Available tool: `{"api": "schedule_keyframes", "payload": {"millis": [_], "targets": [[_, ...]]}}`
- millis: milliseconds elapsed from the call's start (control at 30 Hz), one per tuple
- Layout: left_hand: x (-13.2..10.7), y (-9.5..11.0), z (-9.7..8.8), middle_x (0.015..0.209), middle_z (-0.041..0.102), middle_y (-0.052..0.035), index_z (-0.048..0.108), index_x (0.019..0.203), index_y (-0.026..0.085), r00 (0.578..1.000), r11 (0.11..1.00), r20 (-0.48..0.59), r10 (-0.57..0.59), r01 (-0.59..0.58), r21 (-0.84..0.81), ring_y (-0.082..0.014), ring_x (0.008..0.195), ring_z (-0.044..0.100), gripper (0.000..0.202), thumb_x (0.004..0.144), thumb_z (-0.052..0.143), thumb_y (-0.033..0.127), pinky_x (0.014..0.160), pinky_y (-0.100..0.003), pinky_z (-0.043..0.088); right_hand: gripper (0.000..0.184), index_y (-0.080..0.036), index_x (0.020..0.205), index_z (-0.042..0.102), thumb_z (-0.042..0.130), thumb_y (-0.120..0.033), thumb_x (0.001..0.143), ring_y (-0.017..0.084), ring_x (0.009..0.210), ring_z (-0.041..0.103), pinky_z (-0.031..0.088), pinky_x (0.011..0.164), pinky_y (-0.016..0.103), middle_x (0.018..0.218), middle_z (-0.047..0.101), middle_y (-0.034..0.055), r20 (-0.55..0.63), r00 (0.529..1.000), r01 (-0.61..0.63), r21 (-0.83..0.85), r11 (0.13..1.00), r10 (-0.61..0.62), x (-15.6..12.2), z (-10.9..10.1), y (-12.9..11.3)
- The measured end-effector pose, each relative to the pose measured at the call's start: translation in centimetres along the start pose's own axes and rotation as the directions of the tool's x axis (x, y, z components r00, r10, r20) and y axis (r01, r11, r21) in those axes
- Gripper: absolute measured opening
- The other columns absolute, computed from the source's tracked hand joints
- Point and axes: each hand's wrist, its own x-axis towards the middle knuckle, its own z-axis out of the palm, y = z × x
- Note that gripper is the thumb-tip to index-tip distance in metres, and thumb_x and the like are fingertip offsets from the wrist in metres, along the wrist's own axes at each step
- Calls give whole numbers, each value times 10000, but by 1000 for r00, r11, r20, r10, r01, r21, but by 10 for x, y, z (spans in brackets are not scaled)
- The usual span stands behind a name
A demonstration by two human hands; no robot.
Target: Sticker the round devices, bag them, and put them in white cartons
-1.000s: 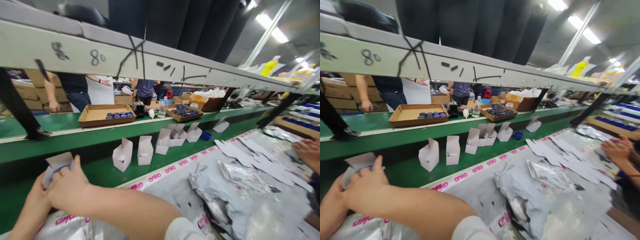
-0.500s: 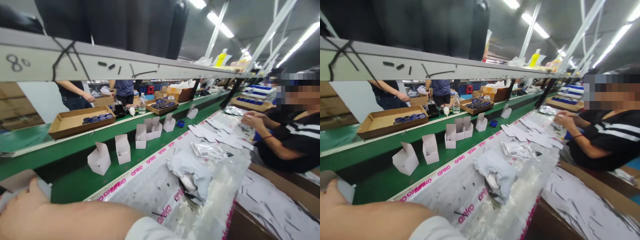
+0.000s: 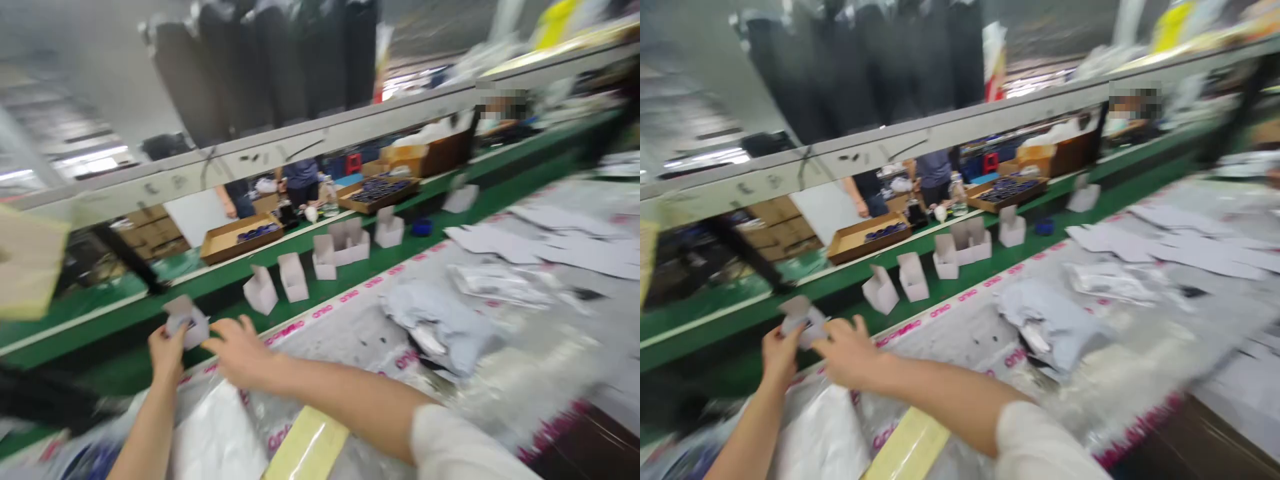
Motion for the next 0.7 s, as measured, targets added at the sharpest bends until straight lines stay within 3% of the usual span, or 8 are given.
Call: {"api": "schedule_keyframes", "payload": {"millis": [100, 233, 433, 567, 700], "targets": [[20, -14, 11, 965, 689, -58, 642, 1075, 138, 974, 974, -46, -224, 222, -46, -186, 840, 679, 327, 913, 685, 419, 773, -374, 592, 369, -156, 1235, 645, 539, -76, 891, 327, 1368, 457, 363, 1108, 650, 1422, 547, 200, 37, 999, -28, 83, 996, 25, -50, -7, 14], [37, -36, 22, 1151, 672, -86, 626, 1209, 149, 891, 884, -47, -451, 439, -162, -201, 959, 680, 322, 970, 642, 363, 821, -390, 601, 380, -183, 1243, 646, 517, -61, 907, 293, 1328, 486, 383, 1130, 549, 1334, 602, 150, 79, 996, -51, 195, 980, 36, -100, -8, 22], [44, -46, 21, 1195, 665, -96, 629, 1219, 147, 822, 790, 43, -568, 559, -251, -218, 1014, 675, 323, 966, 648, 347, 866, -422, 598, 290, -182, 1209, 659, 540, -106, 956, 297, 1318, 525, 279, 1173, 642, 1300, 641, 150, 260, 964, -110, 208, 972, 54, -130, 10, 19], [31, -31, -3, 1346, 619, -137, 603, 1286, 153, 862, 821, 47, -505, 496, -283, -280, 1215, 617, 437, 912, 719, 347, 1034, -509, 511, 255, -213, 1193, 659, 553, -141, 971, 284, 1336, 524, 271, 1187, 633, 1335, 635, 137, 276, 961, -71, 186, 980, 17, -135, 18, 21], [-22, -11, -57, 1441, 578, -167, 599, 1321, 177, 944, 891, 50, -328, 326, -315, -295, 1385, 515, 657, 730, 879, 252, 1149, -421, 400, 238, -215, 1178, 659, 549, -158, 975, 288, 1341, 527, 290, 1182, 629, 1339, 637, 140, 277, 961, -53, 154, 987, 9, -136, 23, 27]]}}
